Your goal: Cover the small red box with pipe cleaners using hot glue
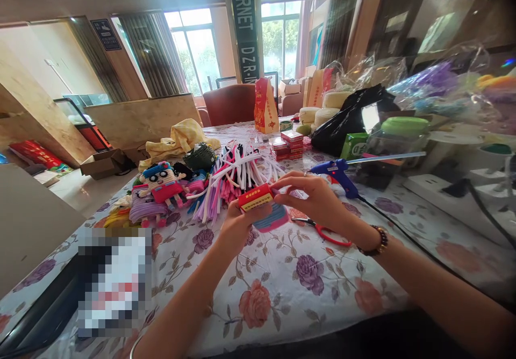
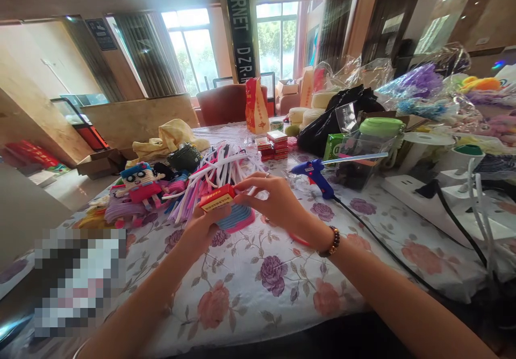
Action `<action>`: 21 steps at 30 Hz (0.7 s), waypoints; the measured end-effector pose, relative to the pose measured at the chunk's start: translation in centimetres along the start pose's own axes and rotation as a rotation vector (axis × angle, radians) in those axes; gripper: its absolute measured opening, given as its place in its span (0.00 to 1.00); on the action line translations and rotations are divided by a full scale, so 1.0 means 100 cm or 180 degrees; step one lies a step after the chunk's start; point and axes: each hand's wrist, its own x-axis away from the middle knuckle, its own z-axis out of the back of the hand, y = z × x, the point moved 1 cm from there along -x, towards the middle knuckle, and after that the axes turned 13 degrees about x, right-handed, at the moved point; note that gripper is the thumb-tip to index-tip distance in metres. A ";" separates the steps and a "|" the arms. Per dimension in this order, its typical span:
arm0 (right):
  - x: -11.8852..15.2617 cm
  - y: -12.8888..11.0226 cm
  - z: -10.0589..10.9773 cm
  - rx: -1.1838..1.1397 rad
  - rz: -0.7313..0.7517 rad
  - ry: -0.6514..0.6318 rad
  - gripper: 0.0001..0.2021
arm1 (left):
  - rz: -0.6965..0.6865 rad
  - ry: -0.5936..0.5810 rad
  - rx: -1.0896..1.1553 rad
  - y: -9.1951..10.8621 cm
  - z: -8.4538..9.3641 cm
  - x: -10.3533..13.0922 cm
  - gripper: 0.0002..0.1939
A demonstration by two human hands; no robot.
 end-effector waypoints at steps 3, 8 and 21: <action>0.000 0.000 0.001 0.0140 0.0225 0.0126 0.07 | 0.0230 -0.0032 0.0080 -0.002 0.002 -0.001 0.23; 0.004 -0.001 -0.005 0.0438 0.0476 0.0676 0.09 | 0.0359 -0.0057 0.0107 -0.004 0.004 0.000 0.25; 0.009 -0.004 -0.020 0.0648 0.0114 0.0941 0.09 | 0.0307 -0.0012 0.0157 0.006 -0.008 0.003 0.21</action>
